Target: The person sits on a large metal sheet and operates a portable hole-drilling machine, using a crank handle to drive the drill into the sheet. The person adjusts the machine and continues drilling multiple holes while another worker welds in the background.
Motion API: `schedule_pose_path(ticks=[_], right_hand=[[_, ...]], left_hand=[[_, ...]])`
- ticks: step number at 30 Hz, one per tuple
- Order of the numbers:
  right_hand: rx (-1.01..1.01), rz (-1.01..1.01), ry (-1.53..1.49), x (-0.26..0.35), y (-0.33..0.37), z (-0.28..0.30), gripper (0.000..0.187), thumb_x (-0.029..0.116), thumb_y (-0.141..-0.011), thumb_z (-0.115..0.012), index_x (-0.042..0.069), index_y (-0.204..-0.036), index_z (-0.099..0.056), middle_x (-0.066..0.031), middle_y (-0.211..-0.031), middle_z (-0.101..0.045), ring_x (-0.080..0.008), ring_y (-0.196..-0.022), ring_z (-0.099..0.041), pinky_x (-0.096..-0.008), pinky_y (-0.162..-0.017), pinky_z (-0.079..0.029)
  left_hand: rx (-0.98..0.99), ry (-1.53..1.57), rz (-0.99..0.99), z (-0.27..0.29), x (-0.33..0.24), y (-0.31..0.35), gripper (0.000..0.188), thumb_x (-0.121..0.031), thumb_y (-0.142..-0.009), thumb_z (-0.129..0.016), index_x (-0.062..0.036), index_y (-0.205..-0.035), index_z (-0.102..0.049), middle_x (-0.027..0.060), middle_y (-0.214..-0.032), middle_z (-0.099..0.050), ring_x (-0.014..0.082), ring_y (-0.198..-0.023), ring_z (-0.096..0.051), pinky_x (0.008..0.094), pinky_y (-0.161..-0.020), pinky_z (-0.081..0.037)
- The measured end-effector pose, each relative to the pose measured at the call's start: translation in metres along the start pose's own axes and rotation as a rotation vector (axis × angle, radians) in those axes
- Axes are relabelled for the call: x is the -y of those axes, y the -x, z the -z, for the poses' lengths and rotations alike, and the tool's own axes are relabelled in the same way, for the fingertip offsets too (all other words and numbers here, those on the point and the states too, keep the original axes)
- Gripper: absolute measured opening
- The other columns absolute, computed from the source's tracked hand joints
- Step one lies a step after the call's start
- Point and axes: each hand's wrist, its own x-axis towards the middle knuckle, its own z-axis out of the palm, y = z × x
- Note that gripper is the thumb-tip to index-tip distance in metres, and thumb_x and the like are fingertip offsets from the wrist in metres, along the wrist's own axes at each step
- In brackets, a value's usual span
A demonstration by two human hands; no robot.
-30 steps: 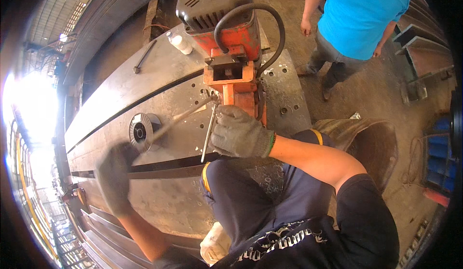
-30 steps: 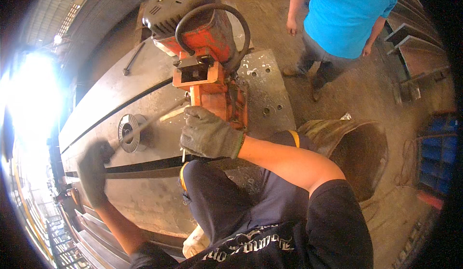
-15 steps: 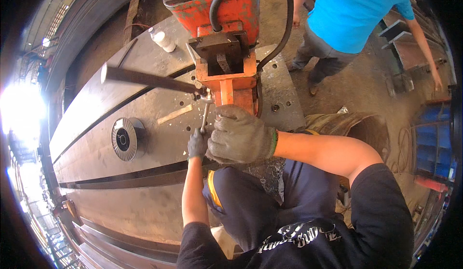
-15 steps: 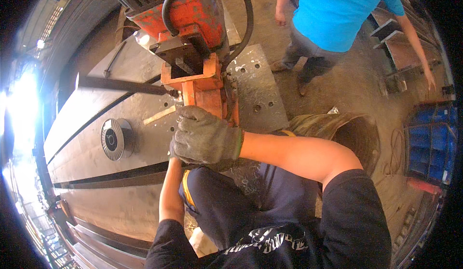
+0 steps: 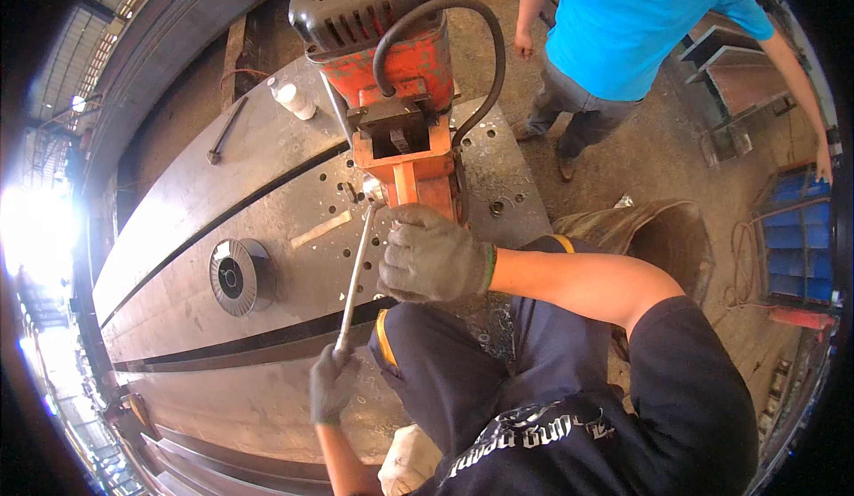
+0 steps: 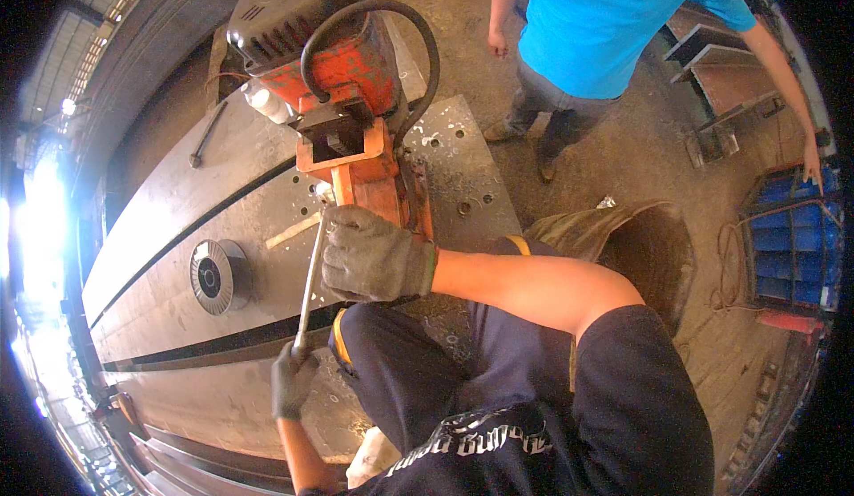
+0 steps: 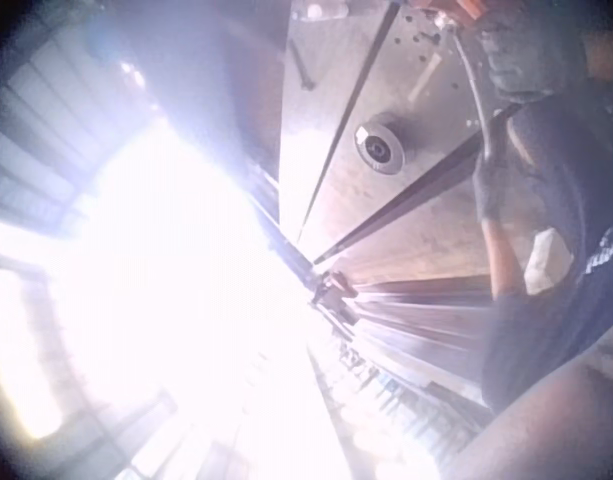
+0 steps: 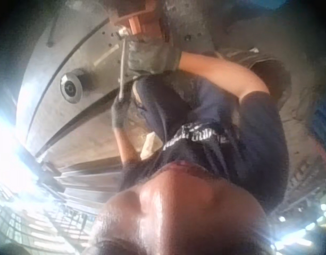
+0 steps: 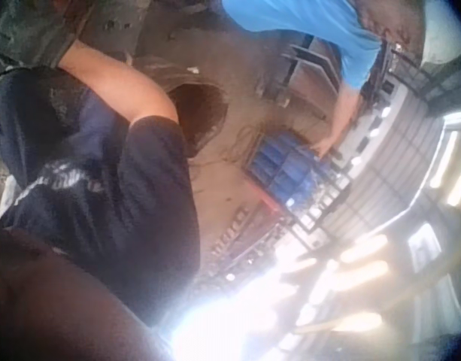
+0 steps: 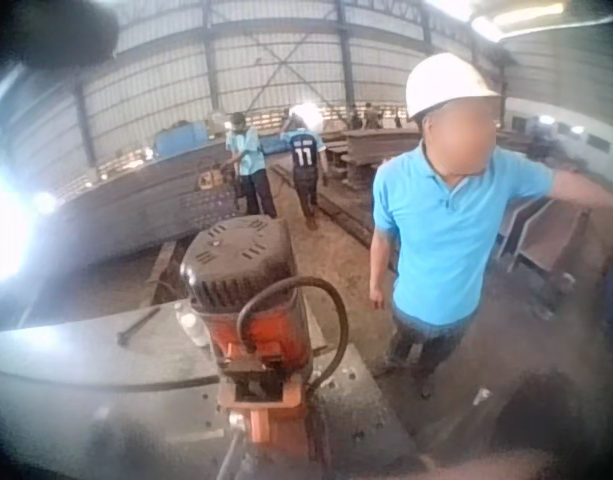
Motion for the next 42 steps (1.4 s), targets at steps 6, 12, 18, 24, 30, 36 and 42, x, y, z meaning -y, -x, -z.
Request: schedule_pose_path(ticks=[6, 12, 18, 24, 30, 36, 42], right_hand=[[-0.036, -0.022, -0.038, 0.007, -0.005, 0.000, 0.015, 0.030, -0.081, -0.077, 0.020, -0.082, -0.066, 0.0028, -0.081, -0.058, -0.0190, -0.087, -0.059, -0.0492, -0.113, -0.049], [-0.040, -0.012, -0.008, 0.004, -0.005, -0.001, 0.012, 0.028, -0.081, -0.077, 0.020, -0.083, -0.068, 0.0017, -0.082, -0.059, -0.0201, -0.087, -0.060, -0.0500, -0.116, -0.048], [0.043, 0.004, 0.093, 0.009, -0.007, 0.001, 0.010, 0.027, -0.083, -0.075, 0.019, -0.084, -0.069, 0.0011, -0.082, -0.060, -0.0200, -0.090, -0.060, -0.0497, -0.118, -0.046], [-0.041, -0.029, 0.023, 0.007, -0.001, 0.004, 0.015, 0.030, -0.084, -0.075, 0.021, -0.080, -0.065, 0.0013, -0.078, -0.055, -0.0208, -0.089, -0.060, -0.0483, -0.114, -0.048], [-0.013, 0.019, -0.029, 0.005, -0.002, 0.003, 0.017, 0.029, -0.080, -0.075, 0.019, -0.077, -0.062, 0.0006, -0.076, -0.053, -0.0218, -0.086, -0.058, -0.0461, -0.108, -0.052], [-0.086, 0.047, -0.015, 0.004, -0.008, -0.008, 0.015, 0.031, -0.077, -0.070, 0.019, -0.074, -0.062, 0.0000, -0.076, -0.056, -0.0232, -0.082, -0.058, -0.0427, -0.101, -0.053], [-0.152, -0.051, 0.009, 0.011, 0.007, -0.022, 0.010, 0.028, -0.076, -0.067, 0.019, -0.073, -0.065, -0.0006, -0.079, -0.063, -0.0243, -0.091, -0.064, -0.0419, -0.096, -0.050]], left_hand=[[-0.313, -0.345, -0.306, 0.120, -0.132, 0.036, 0.026, -0.003, -0.094, -0.073, 0.0031, -0.119, -0.075, 0.0146, -0.083, -0.071, 0.0178, -0.076, -0.067, 0.0342, -0.074, -0.056], [-0.364, -0.406, -0.564, 0.197, -0.234, -0.066, 0.029, -0.023, -0.107, -0.058, 0.0009, -0.099, -0.073, 0.0102, -0.078, -0.071, 0.0158, -0.065, -0.064, 0.0315, -0.063, -0.048], [-0.401, -0.380, -0.441, 0.201, -0.294, -0.085, 0.040, -0.032, -0.109, -0.054, -0.0001, -0.091, -0.071, 0.0090, -0.079, -0.073, 0.0141, -0.064, -0.063, 0.0316, -0.063, -0.048], [-0.608, -0.164, -0.577, 0.119, -0.136, -0.003, 0.026, -0.011, -0.109, -0.055, 0.0046, -0.100, -0.074, 0.0135, -0.084, -0.075, 0.0198, -0.077, -0.070, 0.0338, -0.075, -0.055], [-0.401, 0.627, -0.203, -0.064, 0.094, 0.000, 0.037, -0.013, -0.108, -0.062, -0.0003, -0.143, -0.061, 0.0174, -0.134, -0.068, 0.0265, -0.124, -0.068, 0.0414, -0.099, -0.059], [-0.031, 0.606, 0.129, -0.131, 0.213, -0.154, 0.051, -0.030, -0.102, -0.075, -0.0058, -0.144, -0.060, 0.0224, -0.128, -0.073, 0.0294, -0.121, -0.070, 0.0408, -0.099, -0.056], [0.025, 0.388, -0.007, -0.134, 0.132, -0.144, 0.048, 0.001, -0.100, -0.072, -0.0023, -0.146, -0.057, 0.0106, -0.128, -0.073, 0.0191, -0.115, -0.066, 0.0359, -0.100, -0.053]])
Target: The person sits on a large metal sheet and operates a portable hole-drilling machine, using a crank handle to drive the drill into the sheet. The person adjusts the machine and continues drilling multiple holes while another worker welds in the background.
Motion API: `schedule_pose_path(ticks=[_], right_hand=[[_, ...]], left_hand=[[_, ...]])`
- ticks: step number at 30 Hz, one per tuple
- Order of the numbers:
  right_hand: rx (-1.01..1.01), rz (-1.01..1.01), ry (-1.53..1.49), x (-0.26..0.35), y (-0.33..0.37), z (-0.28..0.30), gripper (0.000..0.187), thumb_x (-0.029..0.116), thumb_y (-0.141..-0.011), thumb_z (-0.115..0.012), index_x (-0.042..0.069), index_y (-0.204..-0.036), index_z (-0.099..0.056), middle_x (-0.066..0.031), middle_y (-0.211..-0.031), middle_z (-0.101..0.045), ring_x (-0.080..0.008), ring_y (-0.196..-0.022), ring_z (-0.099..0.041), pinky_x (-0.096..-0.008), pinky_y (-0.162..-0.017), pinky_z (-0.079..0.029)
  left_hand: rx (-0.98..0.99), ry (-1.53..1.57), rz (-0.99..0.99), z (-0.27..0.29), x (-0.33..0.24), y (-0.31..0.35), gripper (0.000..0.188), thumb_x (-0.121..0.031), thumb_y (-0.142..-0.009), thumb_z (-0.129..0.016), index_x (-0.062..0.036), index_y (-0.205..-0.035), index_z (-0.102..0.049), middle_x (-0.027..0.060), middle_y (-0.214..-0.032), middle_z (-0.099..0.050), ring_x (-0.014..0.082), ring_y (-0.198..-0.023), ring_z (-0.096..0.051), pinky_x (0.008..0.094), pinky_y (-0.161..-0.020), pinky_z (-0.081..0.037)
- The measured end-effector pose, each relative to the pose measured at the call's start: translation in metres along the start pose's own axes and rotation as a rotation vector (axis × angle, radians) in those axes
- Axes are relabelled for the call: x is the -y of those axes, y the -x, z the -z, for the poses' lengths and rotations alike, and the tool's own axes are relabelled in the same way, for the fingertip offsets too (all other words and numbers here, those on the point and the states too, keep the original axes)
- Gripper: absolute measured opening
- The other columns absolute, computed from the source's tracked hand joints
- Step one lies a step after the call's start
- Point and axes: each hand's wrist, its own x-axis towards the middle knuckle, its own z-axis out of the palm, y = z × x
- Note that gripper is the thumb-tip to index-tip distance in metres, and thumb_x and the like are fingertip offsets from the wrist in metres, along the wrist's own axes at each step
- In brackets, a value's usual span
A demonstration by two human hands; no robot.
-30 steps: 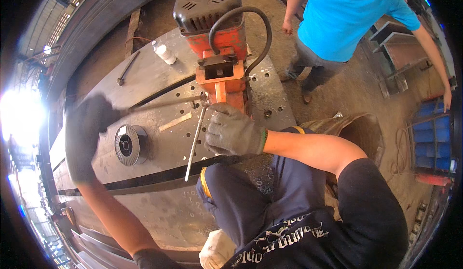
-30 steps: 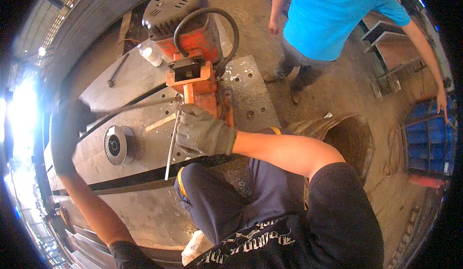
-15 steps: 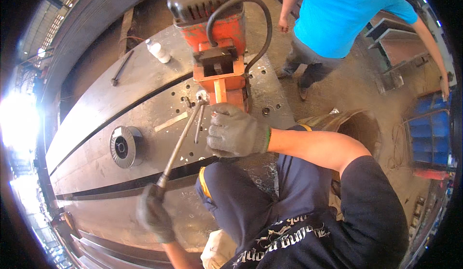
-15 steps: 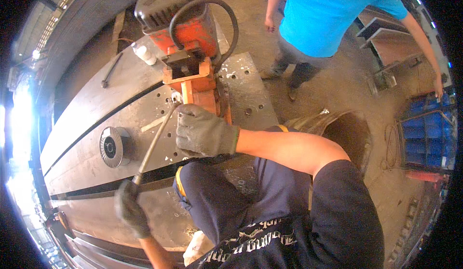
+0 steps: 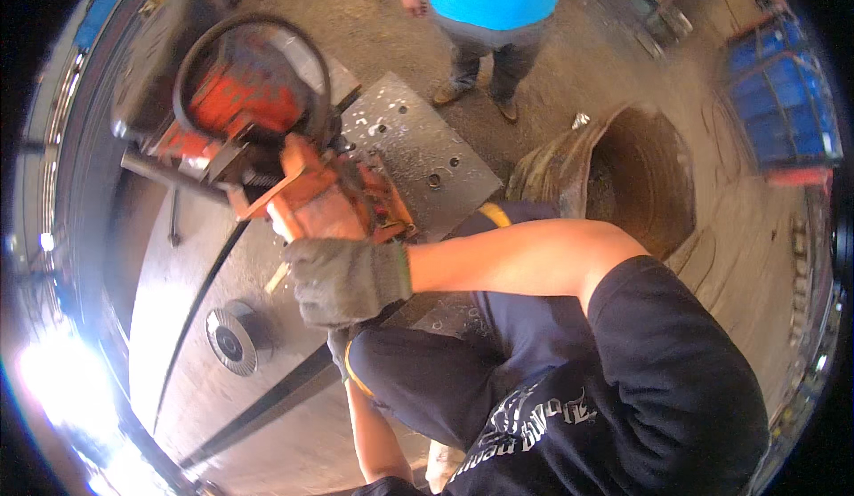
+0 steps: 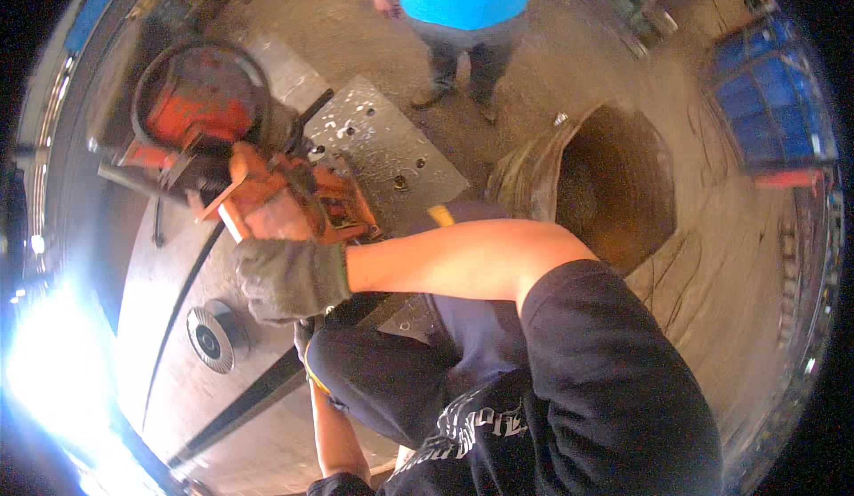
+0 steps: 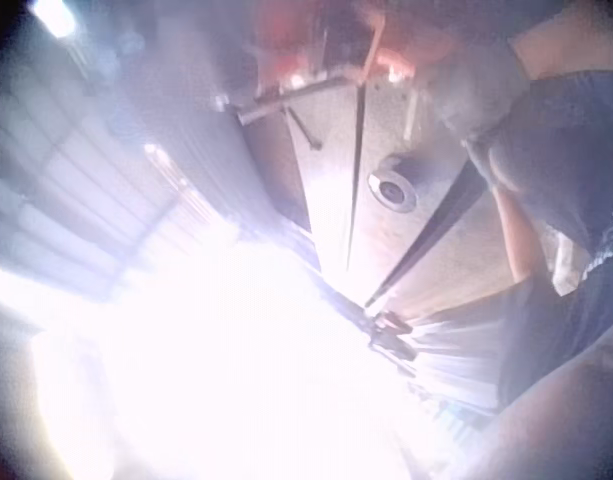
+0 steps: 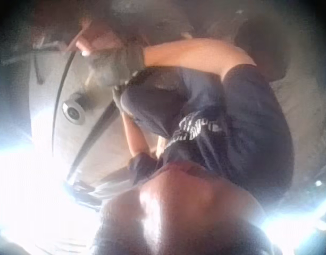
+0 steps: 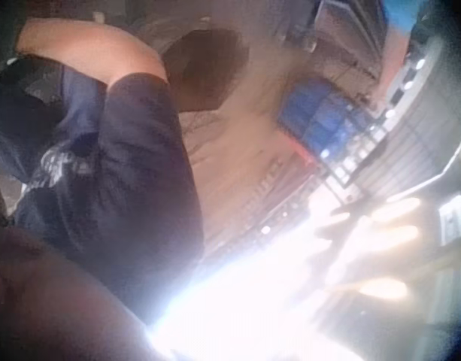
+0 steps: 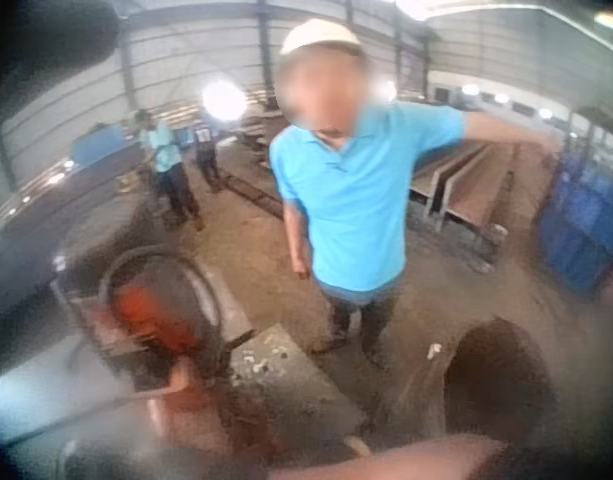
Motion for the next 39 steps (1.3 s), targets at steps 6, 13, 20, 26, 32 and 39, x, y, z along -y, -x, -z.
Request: schedule_pose_path(ticks=[6, 13, 20, 26, 32, 39], right_hand=[[-0.044, -0.018, 0.055, 0.002, -0.002, -0.014, 0.008, 0.026, -0.077, -0.068, 0.018, -0.077, -0.072, 0.0001, -0.080, -0.067, -0.0239, -0.093, -0.064, -0.0416, -0.096, -0.047], [-0.070, -0.014, 0.082, 0.001, -0.003, -0.022, 0.008, 0.027, -0.080, -0.068, 0.020, -0.076, -0.072, 0.0014, -0.078, -0.065, -0.0237, -0.088, -0.063, -0.0425, -0.091, -0.044], [-0.057, 0.028, -0.091, -0.004, -0.003, -0.026, 0.009, 0.026, -0.079, -0.070, 0.019, -0.074, -0.071, -0.0025, -0.081, -0.065, -0.0255, -0.085, -0.062, -0.0438, -0.085, -0.046], [0.037, -0.107, 0.201, 0.008, 0.014, -0.027, 0.009, 0.029, -0.077, -0.071, 0.021, -0.075, -0.069, -0.0021, -0.075, -0.064, -0.0252, -0.079, -0.063, -0.0416, -0.080, -0.048], [-0.042, 0.091, 0.037, -0.007, -0.007, -0.008, 0.012, 0.031, -0.079, -0.069, 0.019, -0.079, -0.068, -0.0019, -0.078, -0.062, -0.0245, -0.082, -0.061, -0.0425, -0.084, -0.050], [-0.035, 0.008, -0.054, -0.010, -0.008, -0.028, 0.010, 0.030, -0.078, -0.069, 0.021, -0.082, -0.070, -0.0010, -0.082, -0.065, -0.0261, -0.090, -0.062, -0.0431, -0.090, -0.049]], left_hand=[[0.008, -0.029, -0.028, 0.012, 0.005, -0.007, 0.040, -0.010, -0.104, -0.066, -0.0008, -0.143, -0.060, 0.0119, -0.128, -0.073, 0.0225, -0.113, -0.067, 0.0377, -0.101, -0.054], [0.102, 0.368, 0.187, 0.051, 0.020, -0.014, 0.040, -0.026, -0.110, -0.058, 0.0008, -0.139, -0.063, 0.0122, -0.127, -0.074, 0.0261, -0.111, -0.068, 0.0403, -0.101, -0.055], [0.001, 0.355, 0.116, 0.037, 0.013, 0.019, 0.042, -0.035, -0.113, -0.055, -0.0016, -0.137, -0.066, 0.0105, -0.124, -0.074, 0.0255, -0.107, -0.068, 0.0413, -0.101, -0.055], [0.092, 0.701, 0.227, 0.005, -0.014, 0.042, 0.042, -0.030, -0.110, -0.059, -0.0054, -0.144, -0.062, 0.0125, -0.129, -0.073, 0.0284, -0.112, -0.067, 0.0454, -0.104, -0.052], [-0.083, -0.191, -0.219, 0.024, -0.014, 0.005, 0.018, -0.016, -0.099, -0.073, -0.0018, -0.109, -0.067, 0.0117, -0.098, -0.077, 0.0140, -0.082, -0.061, 0.0331, -0.077, -0.055], [-0.167, -0.410, -0.264, 0.055, -0.034, 0.006, 0.026, -0.018, -0.092, -0.078, 0.0031, -0.103, -0.068, 0.0184, -0.076, -0.073, 0.0163, -0.067, -0.058, 0.0399, -0.062, -0.051]])
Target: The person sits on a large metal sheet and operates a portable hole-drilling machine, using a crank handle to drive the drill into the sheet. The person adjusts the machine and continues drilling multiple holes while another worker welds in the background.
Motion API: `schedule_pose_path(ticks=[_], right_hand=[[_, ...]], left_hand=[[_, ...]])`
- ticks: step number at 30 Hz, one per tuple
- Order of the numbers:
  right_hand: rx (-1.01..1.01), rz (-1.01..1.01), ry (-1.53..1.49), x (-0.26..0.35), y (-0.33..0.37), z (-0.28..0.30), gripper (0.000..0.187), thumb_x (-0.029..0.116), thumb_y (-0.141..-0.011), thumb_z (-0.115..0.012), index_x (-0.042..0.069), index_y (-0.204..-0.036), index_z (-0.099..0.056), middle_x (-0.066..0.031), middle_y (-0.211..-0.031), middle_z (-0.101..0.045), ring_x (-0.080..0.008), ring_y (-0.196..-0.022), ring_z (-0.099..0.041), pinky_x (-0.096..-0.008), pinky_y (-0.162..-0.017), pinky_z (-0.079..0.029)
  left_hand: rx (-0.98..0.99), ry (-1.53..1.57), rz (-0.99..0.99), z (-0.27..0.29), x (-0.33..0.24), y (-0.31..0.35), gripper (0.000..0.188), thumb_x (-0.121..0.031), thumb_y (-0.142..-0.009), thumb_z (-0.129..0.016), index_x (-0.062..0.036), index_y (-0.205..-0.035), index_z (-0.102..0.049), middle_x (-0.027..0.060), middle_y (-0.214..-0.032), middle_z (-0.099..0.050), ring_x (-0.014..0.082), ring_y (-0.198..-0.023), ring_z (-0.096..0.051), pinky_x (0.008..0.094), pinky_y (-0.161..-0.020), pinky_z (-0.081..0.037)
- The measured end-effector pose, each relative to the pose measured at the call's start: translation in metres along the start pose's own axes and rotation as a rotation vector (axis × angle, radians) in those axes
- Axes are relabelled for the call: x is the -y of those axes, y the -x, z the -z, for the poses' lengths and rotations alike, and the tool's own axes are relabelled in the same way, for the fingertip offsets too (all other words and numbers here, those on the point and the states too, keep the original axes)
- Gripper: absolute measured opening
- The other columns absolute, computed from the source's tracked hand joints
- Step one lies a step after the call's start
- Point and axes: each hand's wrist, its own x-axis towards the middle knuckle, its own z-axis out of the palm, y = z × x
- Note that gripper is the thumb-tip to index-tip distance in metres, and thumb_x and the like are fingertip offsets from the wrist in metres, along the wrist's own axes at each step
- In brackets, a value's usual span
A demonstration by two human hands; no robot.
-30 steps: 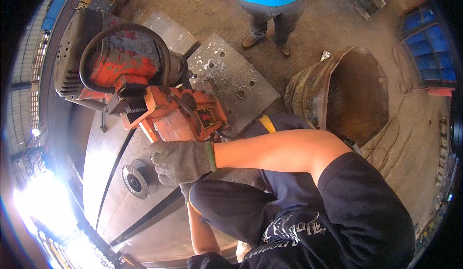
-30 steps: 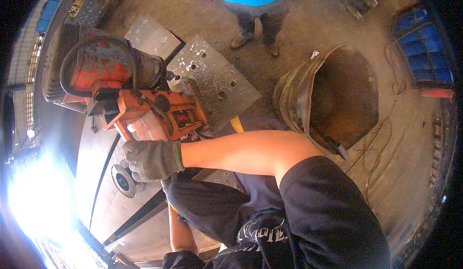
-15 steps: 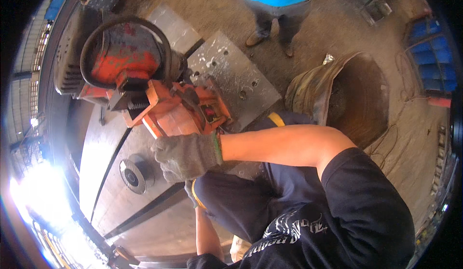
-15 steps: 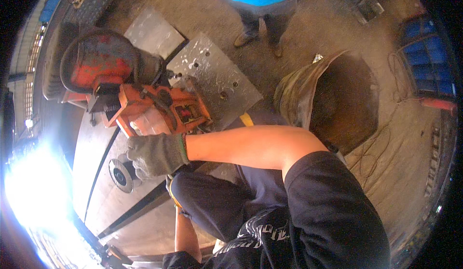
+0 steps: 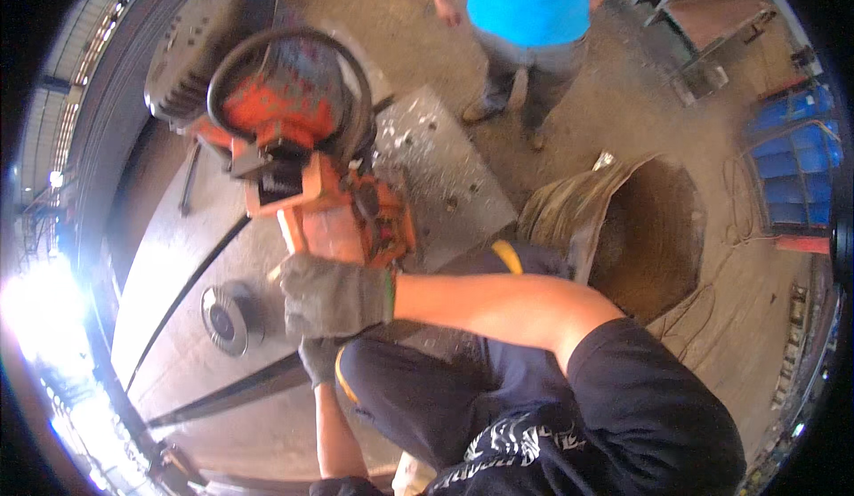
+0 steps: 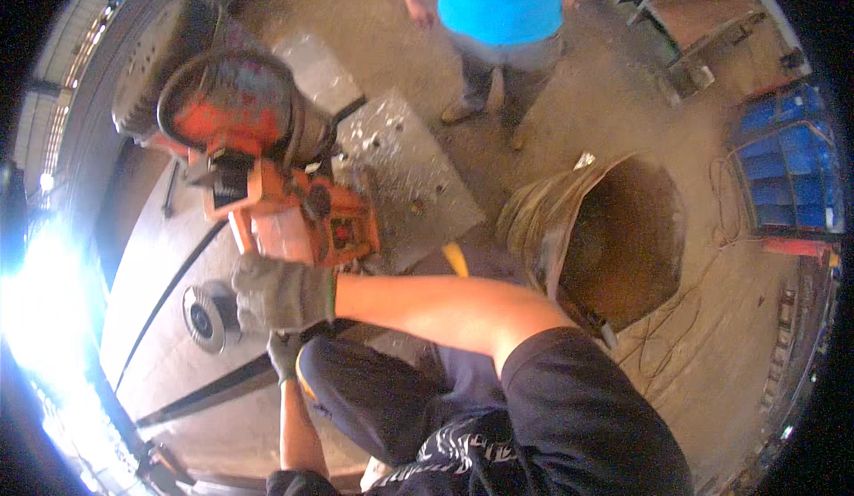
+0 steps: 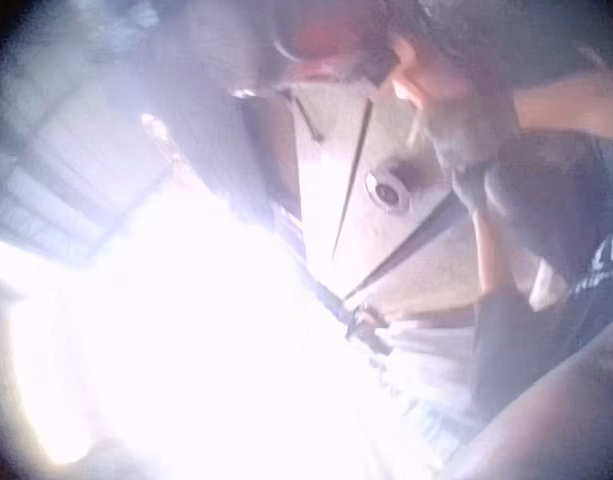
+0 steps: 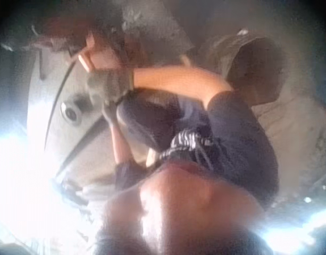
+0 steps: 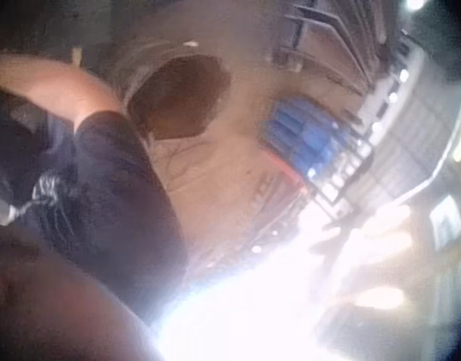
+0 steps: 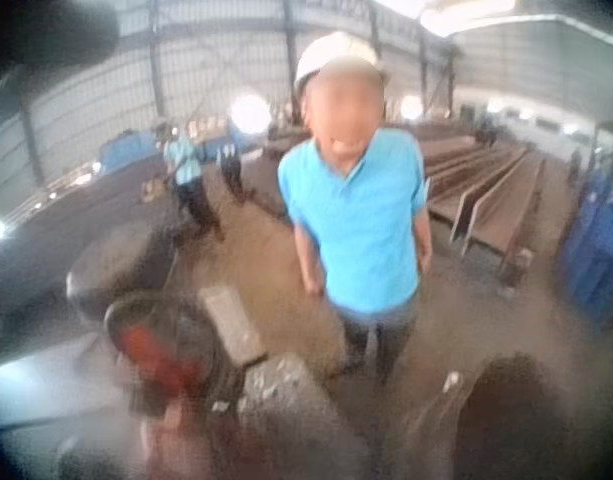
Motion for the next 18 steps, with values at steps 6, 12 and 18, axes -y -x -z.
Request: schedule_pose_path(ticks=[6, 12, 18], right_hand=[[-0.005, -0.040, -0.083, 0.001, -0.001, -0.004, 0.009, 0.030, -0.077, -0.070, 0.022, -0.081, -0.069, -0.0007, -0.086, -0.065, -0.0254, -0.097, -0.064, -0.0433, -0.094, -0.048], [-0.017, -0.037, -0.067, 0.000, 0.003, 0.006, 0.009, 0.031, -0.079, -0.069, 0.023, -0.082, -0.069, -0.0011, -0.087, -0.062, -0.0246, -0.097, -0.062, -0.0419, -0.095, -0.046], [-0.099, -0.076, -0.095, -0.001, 0.011, 0.003, 0.009, 0.031, -0.081, -0.067, 0.022, -0.082, -0.067, -0.0008, -0.087, -0.060, -0.0246, -0.094, -0.061, -0.0412, -0.094, -0.046]], left_hand=[[-0.078, -0.206, 0.049, 0.024, -0.059, 0.022, 0.019, -0.016, -0.096, -0.072, 0.0017, -0.101, -0.068, 0.0237, -0.074, -0.068, 0.0213, -0.061, -0.056, 0.0393, -0.063, -0.051], [-0.082, -0.338, 0.150, 0.042, -0.107, 0.053, 0.023, -0.019, -0.094, -0.075, 0.0007, -0.093, -0.063, 0.0241, -0.072, -0.063, 0.0307, -0.061, -0.055, 0.0427, -0.065, -0.051], [-0.006, -0.440, 0.224, 0.096, -0.146, 0.063, 0.023, -0.018, -0.092, -0.077, 0.0001, -0.092, -0.064, 0.0210, -0.071, -0.061, 0.0306, -0.062, -0.054, 0.0418, -0.064, -0.050]])
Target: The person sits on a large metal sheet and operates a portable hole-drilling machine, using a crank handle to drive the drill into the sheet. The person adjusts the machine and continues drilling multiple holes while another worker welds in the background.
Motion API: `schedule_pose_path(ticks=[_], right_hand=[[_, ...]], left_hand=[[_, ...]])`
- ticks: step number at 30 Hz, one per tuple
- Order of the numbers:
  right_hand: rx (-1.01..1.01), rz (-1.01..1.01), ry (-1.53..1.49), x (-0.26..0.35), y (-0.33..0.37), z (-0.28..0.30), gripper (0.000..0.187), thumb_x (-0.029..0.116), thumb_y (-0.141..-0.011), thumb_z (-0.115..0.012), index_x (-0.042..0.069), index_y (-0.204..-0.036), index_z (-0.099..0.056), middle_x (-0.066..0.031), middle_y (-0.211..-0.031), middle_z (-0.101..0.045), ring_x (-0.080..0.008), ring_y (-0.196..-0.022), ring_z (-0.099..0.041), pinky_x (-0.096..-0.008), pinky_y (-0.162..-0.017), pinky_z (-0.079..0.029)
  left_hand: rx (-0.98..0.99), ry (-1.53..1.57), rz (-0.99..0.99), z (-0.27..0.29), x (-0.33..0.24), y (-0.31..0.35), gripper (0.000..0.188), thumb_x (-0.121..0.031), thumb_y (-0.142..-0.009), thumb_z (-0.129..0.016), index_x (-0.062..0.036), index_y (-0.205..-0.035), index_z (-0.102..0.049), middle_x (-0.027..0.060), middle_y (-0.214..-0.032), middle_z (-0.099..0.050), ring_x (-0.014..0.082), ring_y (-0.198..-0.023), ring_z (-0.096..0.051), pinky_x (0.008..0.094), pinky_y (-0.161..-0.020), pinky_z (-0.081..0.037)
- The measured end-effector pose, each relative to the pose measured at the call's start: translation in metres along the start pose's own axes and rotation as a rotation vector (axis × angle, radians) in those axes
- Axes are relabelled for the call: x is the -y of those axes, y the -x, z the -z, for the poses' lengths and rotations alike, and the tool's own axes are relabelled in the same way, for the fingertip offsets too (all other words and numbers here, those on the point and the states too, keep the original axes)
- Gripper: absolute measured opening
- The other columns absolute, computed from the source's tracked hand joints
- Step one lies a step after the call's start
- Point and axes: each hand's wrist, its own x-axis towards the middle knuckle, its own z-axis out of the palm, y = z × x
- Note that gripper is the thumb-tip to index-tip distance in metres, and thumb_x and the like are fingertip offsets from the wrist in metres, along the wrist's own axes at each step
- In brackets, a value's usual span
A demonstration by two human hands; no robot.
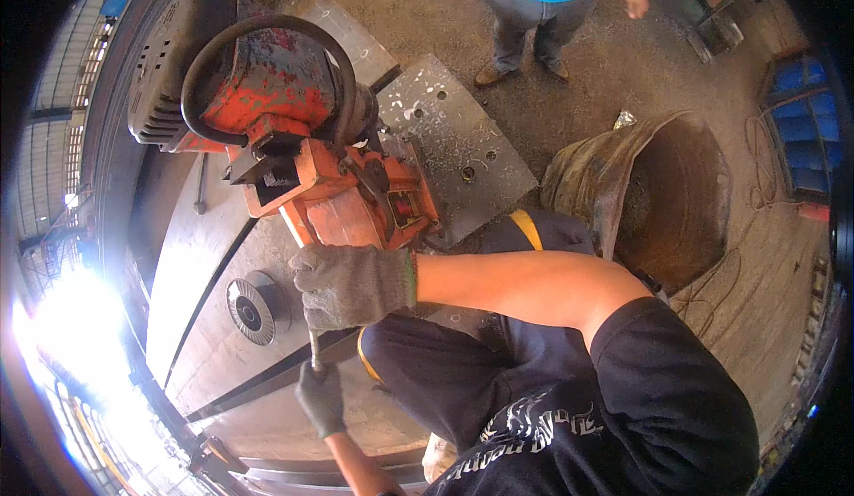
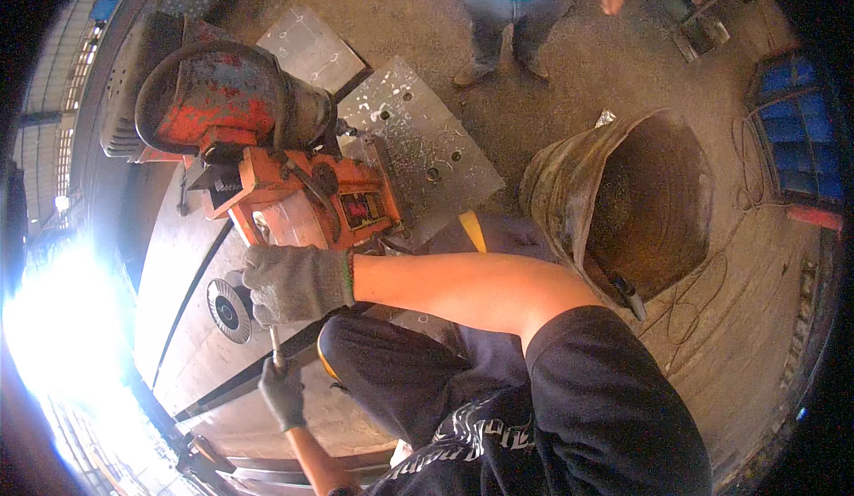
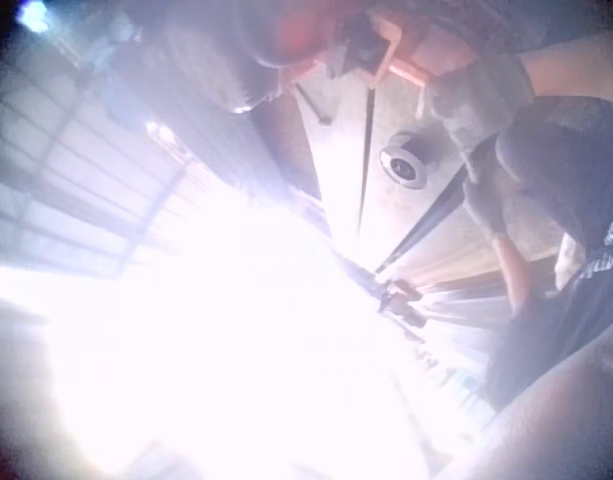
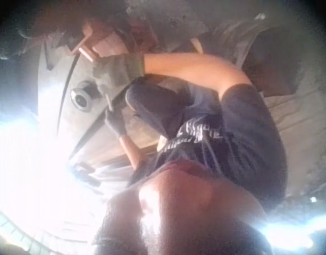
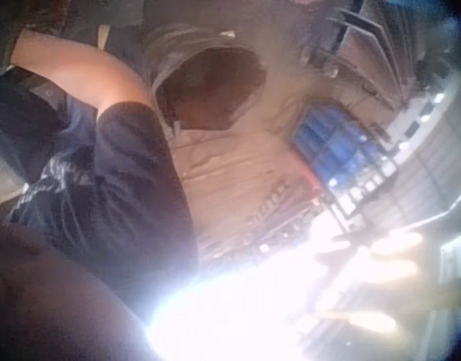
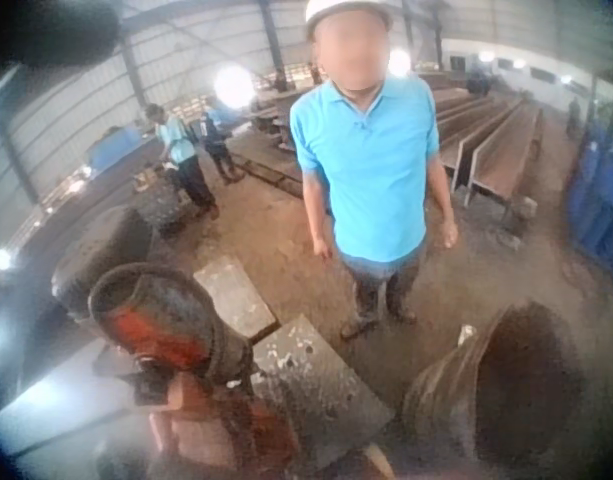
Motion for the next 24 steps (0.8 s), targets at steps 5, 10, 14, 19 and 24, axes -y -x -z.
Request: schedule_pose_path(ticks=[5, 10, 14, 19, 24], right_hand=[[-0.010, 0.028, 0.103, 0.002, -0.004, -0.007, 0.006, 0.028, -0.082, -0.066, 0.022, -0.081, -0.066, -0.0008, -0.086, -0.060, -0.0240, -0.092, -0.061, -0.0415, -0.095, -0.046], [0.008, 0.058, 0.166, 0.004, -0.006, -0.005, 0.006, 0.027, -0.083, -0.065, 0.021, -0.081, -0.066, -0.0005, -0.084, -0.061, -0.0236, -0.092, -0.062, -0.0420, -0.097, -0.046], [0.022, 0.083, 0.141, 0.002, -0.009, 0.002, 0.007, 0.027, -0.083, -0.065, 0.021, -0.081, -0.066, -0.0003, -0.084, -0.061, -0.0236, -0.093, -0.063, -0.0421, -0.097, -0.046], [0.015, 0.058, 0.157, -0.001, -0.003, 0.001, 0.007, 0.027, -0.083, -0.065, 0.020, -0.081, -0.066, -0.0017, -0.085, -0.060, -0.0243, -0.093, -0.063, -0.0416, -0.094, -0.047], [0.044, 0.048, 0.109, -0.002, -0.002, 0.004, 0.008, 0.027, -0.082, -0.065, 0.020, -0.081, -0.066, -0.0021, -0.085, -0.060, -0.0247, -0.094, -0.062, -0.0418, -0.091, -0.049]], left_hand=[[-0.194, -0.273, -0.271, 0.118, -0.053, 0.007, 0.022, -0.018, -0.087, -0.082, -0.0014, -0.090, -0.068, 0.0161, -0.070, -0.062, 0.0276, -0.062, -0.057, 0.0411, -0.063, -0.050], [-0.178, -0.609, -0.331, 0.201, -0.130, -0.022, 0.026, -0.024, -0.088, -0.081, -0.0063, -0.106, -0.076, 0.0144, -0.075, -0.070, 0.0259, -0.062, -0.066, 0.0403, -0.061, -0.053], [-0.173, -0.594, -0.283, 0.201, -0.132, -0.018, 0.028, -0.027, -0.088, -0.081, -0.0077, -0.107, -0.075, 0.0155, -0.075, -0.070, 0.0266, -0.061, -0.065, 0.0407, -0.060, -0.052], [-0.271, -0.434, -0.248, 0.144, -0.092, 0.012, 0.021, -0.023, -0.092, -0.081, -0.0066, -0.102, -0.073, 0.0179, -0.074, -0.067, 0.0300, -0.062, -0.066, 0.0431, -0.061, -0.052], [-0.290, -0.354, -0.214, 0.139, -0.101, 0.018, 0.020, -0.018, -0.089, -0.084, -0.0059, -0.101, -0.074, 0.0161, -0.072, -0.066, 0.0273, -0.060, -0.063, 0.0398, -0.060, -0.051]])
